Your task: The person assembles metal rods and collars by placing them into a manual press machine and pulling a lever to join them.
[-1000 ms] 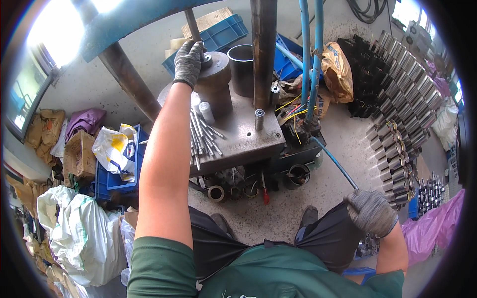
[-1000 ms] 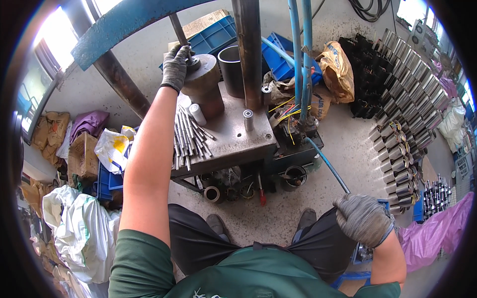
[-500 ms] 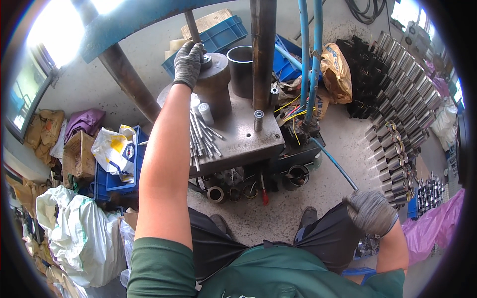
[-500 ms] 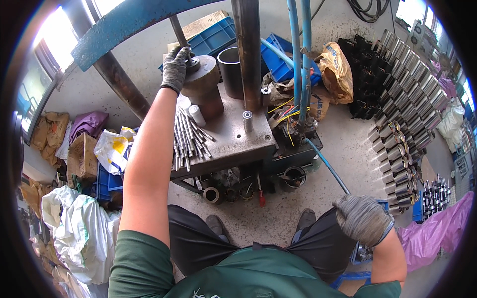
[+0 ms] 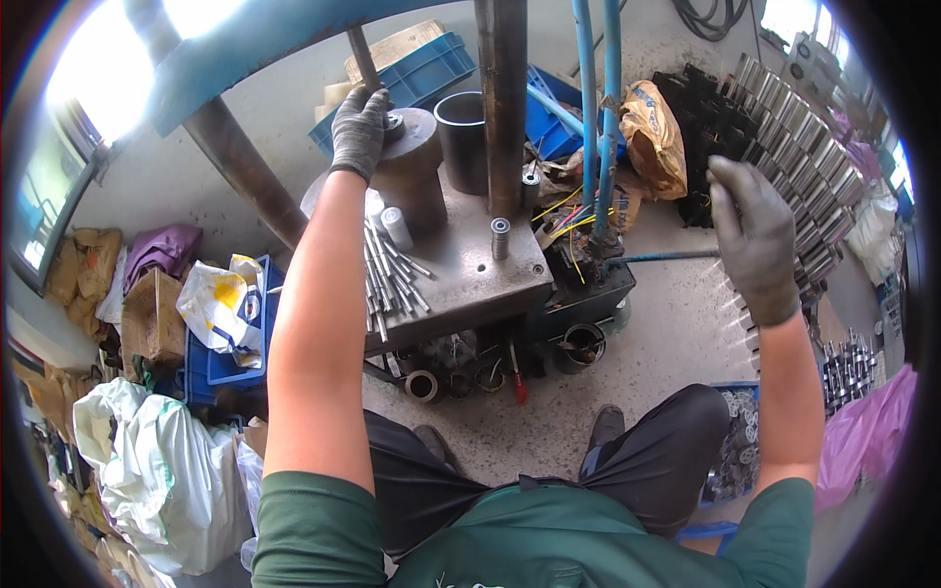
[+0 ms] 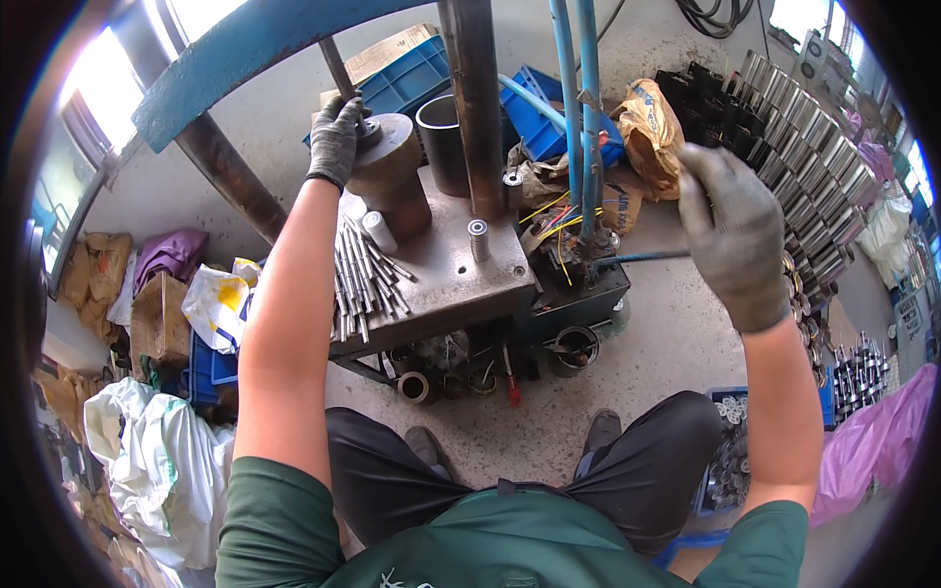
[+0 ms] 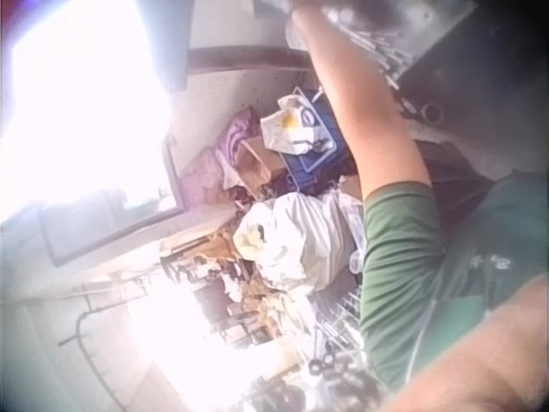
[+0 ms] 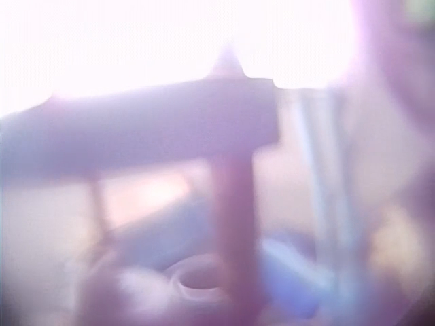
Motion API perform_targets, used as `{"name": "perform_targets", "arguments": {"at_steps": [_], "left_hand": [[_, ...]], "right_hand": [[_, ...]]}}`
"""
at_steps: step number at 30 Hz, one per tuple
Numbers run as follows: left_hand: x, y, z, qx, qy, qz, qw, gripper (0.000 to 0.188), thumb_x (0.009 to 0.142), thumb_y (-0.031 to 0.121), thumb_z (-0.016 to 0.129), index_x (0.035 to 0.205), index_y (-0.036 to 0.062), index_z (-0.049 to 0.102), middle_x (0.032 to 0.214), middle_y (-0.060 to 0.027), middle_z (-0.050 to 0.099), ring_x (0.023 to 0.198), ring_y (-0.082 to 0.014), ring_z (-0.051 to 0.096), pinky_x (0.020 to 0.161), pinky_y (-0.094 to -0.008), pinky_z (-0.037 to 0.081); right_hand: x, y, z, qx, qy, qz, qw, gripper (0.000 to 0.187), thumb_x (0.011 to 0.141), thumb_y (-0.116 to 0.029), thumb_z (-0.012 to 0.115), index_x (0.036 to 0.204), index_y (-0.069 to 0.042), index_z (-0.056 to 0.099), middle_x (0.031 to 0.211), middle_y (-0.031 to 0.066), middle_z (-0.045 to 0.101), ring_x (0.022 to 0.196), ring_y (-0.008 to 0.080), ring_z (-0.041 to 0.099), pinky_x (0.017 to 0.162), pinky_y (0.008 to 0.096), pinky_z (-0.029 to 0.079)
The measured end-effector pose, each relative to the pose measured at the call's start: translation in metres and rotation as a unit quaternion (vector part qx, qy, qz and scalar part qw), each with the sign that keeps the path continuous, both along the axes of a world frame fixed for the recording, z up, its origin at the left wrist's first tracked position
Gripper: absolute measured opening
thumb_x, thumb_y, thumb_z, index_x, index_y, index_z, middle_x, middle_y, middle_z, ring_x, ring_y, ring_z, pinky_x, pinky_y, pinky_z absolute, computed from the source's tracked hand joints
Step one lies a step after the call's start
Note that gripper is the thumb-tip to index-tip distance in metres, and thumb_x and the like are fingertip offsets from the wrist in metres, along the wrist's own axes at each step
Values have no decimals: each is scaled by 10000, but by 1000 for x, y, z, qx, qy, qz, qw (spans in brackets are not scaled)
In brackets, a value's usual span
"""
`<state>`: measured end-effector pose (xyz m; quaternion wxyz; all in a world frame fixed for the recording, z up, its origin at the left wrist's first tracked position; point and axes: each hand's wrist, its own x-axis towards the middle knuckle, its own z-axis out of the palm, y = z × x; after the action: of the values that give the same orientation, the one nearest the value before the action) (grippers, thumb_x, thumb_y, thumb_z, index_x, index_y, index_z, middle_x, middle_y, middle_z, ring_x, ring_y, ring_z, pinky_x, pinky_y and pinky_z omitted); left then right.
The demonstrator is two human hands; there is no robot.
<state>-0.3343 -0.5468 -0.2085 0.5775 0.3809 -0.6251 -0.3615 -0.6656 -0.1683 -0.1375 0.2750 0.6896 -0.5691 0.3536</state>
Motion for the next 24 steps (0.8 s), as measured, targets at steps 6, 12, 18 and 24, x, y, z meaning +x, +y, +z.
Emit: {"name": "perform_targets", "arguments": {"at_steps": [6, 12, 18, 24], "left_hand": [[-1, -4, -1, 14, 25, -22, 999, 252, 997, 142, 601, 1213, 40, 681, 925, -72, 724, 806, -118, 643, 747, -261, 521], [0, 23, 2, -95, 40, -57, 993, 209, 1007, 131, 639, 1193, 41, 670, 955, -29, 713, 865, -97, 645, 783, -251, 523], [-17, 136, -15, -128, 162, -188, 960, 260, 1033, 211, 638, 1236, 52, 601, 917, -8, 644, 796, -66, 568, 732, -227, 485], [-41, 262, -84, 382, 174, -105, 902, 463, 1001, 548, 585, 1078, 93, 623, 725, -49, 616, 617, -181, 616, 469, -317, 507]], "right_hand": [[-19, -45, 11, -8, -8, -19, 1000, 159, 927, -87, 642, 1069, -26, 678, 969, 183, 704, 882, 328, 711, 783, 390, 579], [-24, -50, 11, 42, -8, -57, 997, 187, 913, -98, 641, 1076, -20, 691, 1016, 200, 703, 919, 372, 692, 827, 417, 574], [-22, -46, 11, 94, -31, -79, 992, 191, 916, -109, 632, 1070, -16, 698, 1001, 198, 704, 907, 373, 690, 823, 423, 571], [-16, -14, 3, 55, -45, -19, 997, 148, 904, -95, 643, 1035, -46, 693, 913, 182, 711, 834, 337, 706, 772, 411, 589]]}}
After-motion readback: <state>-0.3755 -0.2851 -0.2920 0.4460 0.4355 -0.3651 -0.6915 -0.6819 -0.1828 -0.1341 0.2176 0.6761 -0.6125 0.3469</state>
